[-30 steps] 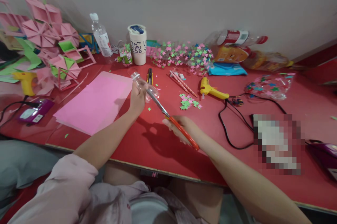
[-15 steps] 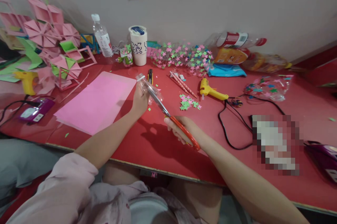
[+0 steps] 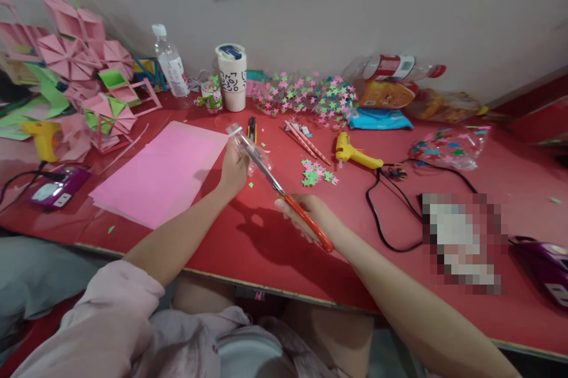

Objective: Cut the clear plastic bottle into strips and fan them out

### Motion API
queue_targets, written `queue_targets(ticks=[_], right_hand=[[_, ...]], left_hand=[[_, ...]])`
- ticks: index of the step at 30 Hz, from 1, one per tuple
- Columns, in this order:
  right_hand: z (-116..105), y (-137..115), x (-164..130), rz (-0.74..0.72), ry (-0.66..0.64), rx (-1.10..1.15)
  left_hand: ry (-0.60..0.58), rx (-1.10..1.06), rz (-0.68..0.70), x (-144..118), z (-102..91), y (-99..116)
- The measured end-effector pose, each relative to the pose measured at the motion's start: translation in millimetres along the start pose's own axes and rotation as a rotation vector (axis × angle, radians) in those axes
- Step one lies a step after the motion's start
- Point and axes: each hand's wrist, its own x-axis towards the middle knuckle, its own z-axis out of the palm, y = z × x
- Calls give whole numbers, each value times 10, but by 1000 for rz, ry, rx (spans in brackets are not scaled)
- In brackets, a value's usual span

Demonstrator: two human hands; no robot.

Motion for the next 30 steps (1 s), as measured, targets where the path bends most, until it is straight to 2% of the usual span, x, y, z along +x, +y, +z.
queue_targets(ticks=[3, 11, 15, 21, 27, 30], right_hand=[[5, -24, -19, -8, 12, -12], [18, 13, -11, -25, 43, -22], [13, 1, -18, -40, 55, -45], [0, -75, -23, -50, 59, -58], [0, -92, -35, -68, 59, -26], [11, -84, -29, -63, 66, -28]], left_hand=[[-98, 63, 101, -19, -2, -45], [-110, 127, 195, -1, -33, -132], [-96, 179, 185, -14, -25, -101], [-66, 134, 155, -26, 14, -72], [-133, 142, 129, -51, 25, -31], [-120, 156, 107, -60, 18, -35]])
